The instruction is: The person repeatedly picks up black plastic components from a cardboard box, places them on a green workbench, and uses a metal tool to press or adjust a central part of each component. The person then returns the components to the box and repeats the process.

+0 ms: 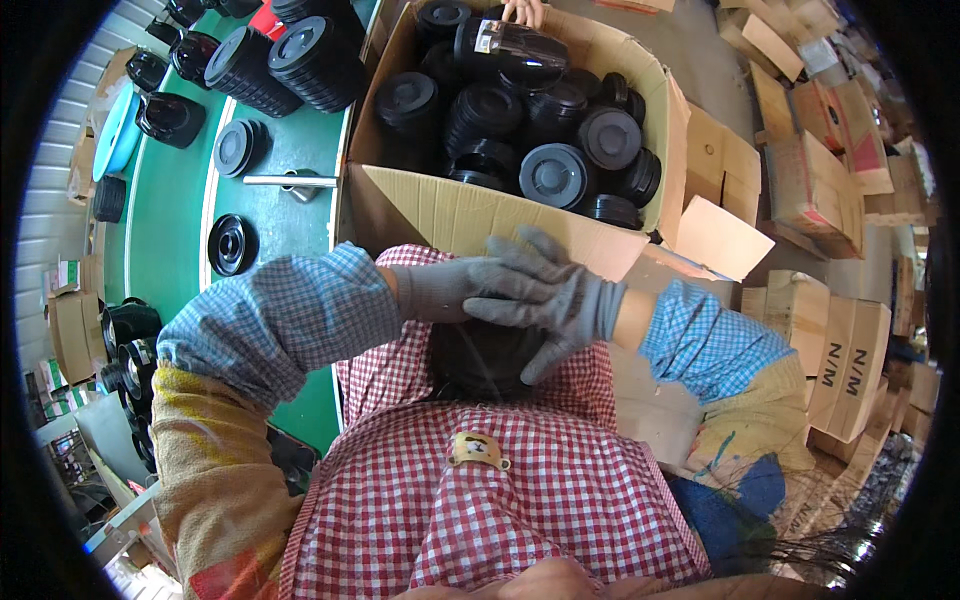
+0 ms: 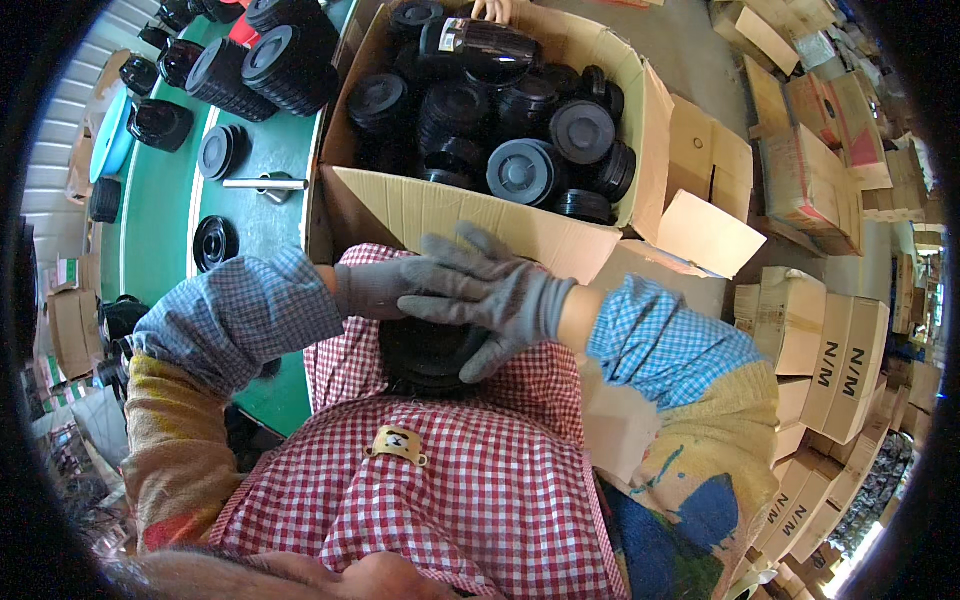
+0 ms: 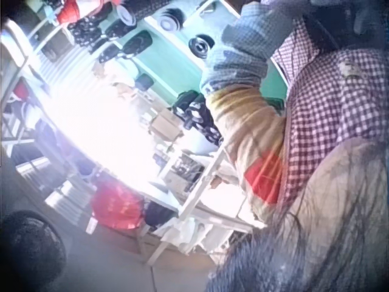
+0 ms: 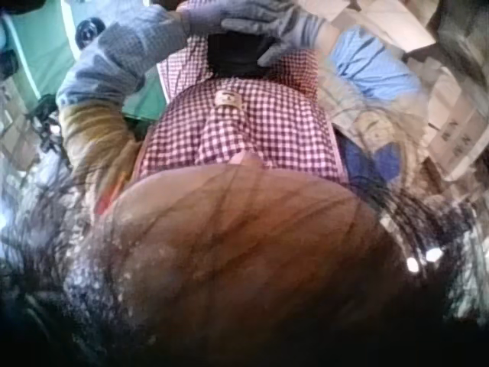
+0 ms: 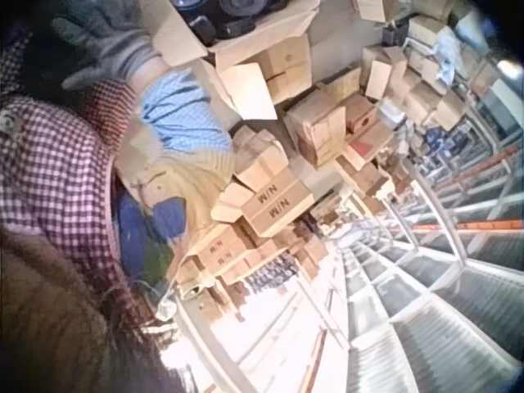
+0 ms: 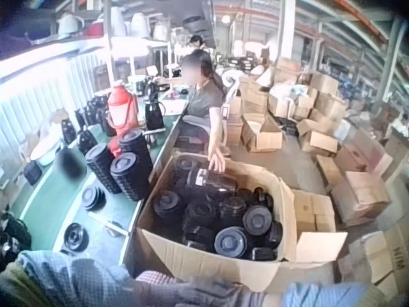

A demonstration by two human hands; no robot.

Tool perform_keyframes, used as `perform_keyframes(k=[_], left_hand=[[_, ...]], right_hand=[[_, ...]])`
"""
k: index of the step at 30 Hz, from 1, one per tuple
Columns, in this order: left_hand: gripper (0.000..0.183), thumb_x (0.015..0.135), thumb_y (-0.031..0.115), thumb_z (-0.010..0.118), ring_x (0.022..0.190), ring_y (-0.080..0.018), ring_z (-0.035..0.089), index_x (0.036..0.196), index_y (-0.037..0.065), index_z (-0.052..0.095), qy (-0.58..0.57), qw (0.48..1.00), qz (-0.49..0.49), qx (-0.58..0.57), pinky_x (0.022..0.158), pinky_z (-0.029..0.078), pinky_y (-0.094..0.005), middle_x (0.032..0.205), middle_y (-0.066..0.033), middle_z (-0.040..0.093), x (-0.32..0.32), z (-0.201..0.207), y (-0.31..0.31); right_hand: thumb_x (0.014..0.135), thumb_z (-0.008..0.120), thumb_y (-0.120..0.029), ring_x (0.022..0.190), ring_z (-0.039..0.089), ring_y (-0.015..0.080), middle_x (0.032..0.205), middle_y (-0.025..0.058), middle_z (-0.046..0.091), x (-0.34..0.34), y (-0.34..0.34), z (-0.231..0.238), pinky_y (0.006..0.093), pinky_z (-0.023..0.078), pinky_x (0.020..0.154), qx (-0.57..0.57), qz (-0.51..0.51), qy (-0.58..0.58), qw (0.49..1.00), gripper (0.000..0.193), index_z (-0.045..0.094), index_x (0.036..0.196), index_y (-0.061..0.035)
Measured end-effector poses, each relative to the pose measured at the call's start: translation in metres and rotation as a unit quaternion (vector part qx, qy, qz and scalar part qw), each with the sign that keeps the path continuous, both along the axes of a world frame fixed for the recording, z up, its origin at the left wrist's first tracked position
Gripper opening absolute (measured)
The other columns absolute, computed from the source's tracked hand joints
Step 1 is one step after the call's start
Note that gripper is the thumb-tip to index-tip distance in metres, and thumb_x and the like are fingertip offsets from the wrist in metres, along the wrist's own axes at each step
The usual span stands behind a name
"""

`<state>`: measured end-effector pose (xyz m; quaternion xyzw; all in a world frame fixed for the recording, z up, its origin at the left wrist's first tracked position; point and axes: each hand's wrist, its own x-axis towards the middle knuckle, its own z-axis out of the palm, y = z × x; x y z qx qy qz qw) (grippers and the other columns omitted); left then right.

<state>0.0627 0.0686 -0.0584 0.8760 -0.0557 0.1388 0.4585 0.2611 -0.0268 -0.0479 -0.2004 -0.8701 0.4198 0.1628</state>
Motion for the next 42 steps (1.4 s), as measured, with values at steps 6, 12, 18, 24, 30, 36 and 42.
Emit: perform_keyframes(k=[6, 12, 18, 24, 30, 36, 42], left_hand=[[0.042, 0.098, 0.036, 0.062, 0.121, -0.0289, 0.062, 0.131, 0.01, 0.064, 0.479, 0.873, 0.048, -0.076, 0.106, 0.048, -0.0425, 0.129, -0.01, 0.066, 0.047, 0.063, 0.005], [0.042, 0.102, 0.029, 0.058, 0.126, -0.0262, 0.059, 0.136, 0.005, 0.057, 0.159, 0.963, 0.062, -0.21, 0.107, 0.049, -0.0372, 0.133, -0.0132, 0.062, 0.005, 0.016, -0.002], [0.036, 0.104, 0.04, 0.054, 0.099, -0.0282, 0.067, 0.117, 0.008, 0.065, 0.41, 0.901, 0.059, -0.128, 0.08, 0.051, -0.0476, 0.119, -0.0102, 0.068, 0.03, 0.023, 0.005], [0.033, 0.099, 0.019, 0.064, 0.129, -0.0245, 0.057, 0.131, 0.012, 0.063, 0.21, 0.974, -0.061, 0.062, 0.113, 0.043, -0.043, 0.133, -0.0091, 0.063, -0.002, 0.016, 0.012], [0.028, 0.094, 0.032, 0.066, 0.12, -0.0256, 0.063, 0.116, 0.013, 0.07, 0.213, 0.948, 0.121, -0.202, 0.104, 0.048, -0.0466, 0.123, -0.0071, 0.067, 0.005, -0.038, 0.002], [0.031, 0.095, 0.025, 0.065, 0.124, -0.0241, 0.063, 0.124, 0.015, 0.069, 0.456, 0.869, 0.185, -0.048, 0.108, 0.048, -0.0405, 0.127, -0.0037, 0.068, 0.024, 0.042, 0.009], [0.033, 0.095, 0.025, 0.066, 0.131, -0.0259, 0.054, 0.127, 0.014, 0.068, 0.101, 0.936, 0.065, -0.332, 0.115, 0.041, -0.0419, 0.139, -0.0093, 0.059, -0.02, -0.003, -0.019]], right_hand=[[0.092, 0.057, -0.054, 0.156, 0.013, 0.0392, 0.163, 0.0106, 0.034, -0.062, -0.018, 0.051, 0.065, 0.012, 0.121, 0.189, -0.058, -0.039, 0.979, 0.061, 0.056, 0.145, -0.0222], [0.092, 0.057, -0.054, 0.155, 0.015, 0.0409, 0.163, 0.0119, 0.033, -0.035, -0.004, 0.036, 0.0686, 0.012, 0.119, 0.198, -0.007, -0.007, 0.98, 0.061, 0.054, 0.146, -0.0247], [0.092, 0.056, -0.056, 0.155, 0.011, 0.0416, 0.163, 0.0119, 0.032, -0.069, -0.026, 0.047, 0.0705, 0.006, 0.118, 0.139, -0.06, -0.07, 0.986, 0.062, 0.053, 0.148, -0.0276], [0.075, 0.07, -0.065, 0.151, 0.024, 0.0407, 0.159, 0.0136, 0.038, 0.002, 0.013, 0.034, 0.0607, 0.013, 0.122, 0.183, -0.043, -0.028, 0.982, 0.087, 0.052, 0.148, -0.0192], [0.087, 0.058, -0.064, 0.153, 0.02, 0.0402, 0.164, 0.0129, 0.033, -0.044, -0.023, 0.042, 0.0651, 0.005, 0.12, 0.199, -0.076, -0.07, 0.974, 0.068, 0.057, 0.145, -0.0278], [0.081, 0.068, -0.052, 0.141, 0.04, 0.0388, 0.138, 0.0142, 0.058, -0.031, -0.009, 0.05, 0.0628, 0.022, 0.117, 0.242, -0.119, 0.065, 0.961, 0.063, 0.067, 0.129, -0.0106], [0.085, 0.062, -0.059, 0.152, 0.021, 0.0386, 0.162, 0.0102, 0.032, -0.006, 0.005, 0.012, 0.0648, 0.011, 0.12, 0.082, -0.008, -0.064, 0.995, 0.07, 0.054, 0.146, -0.0243]])
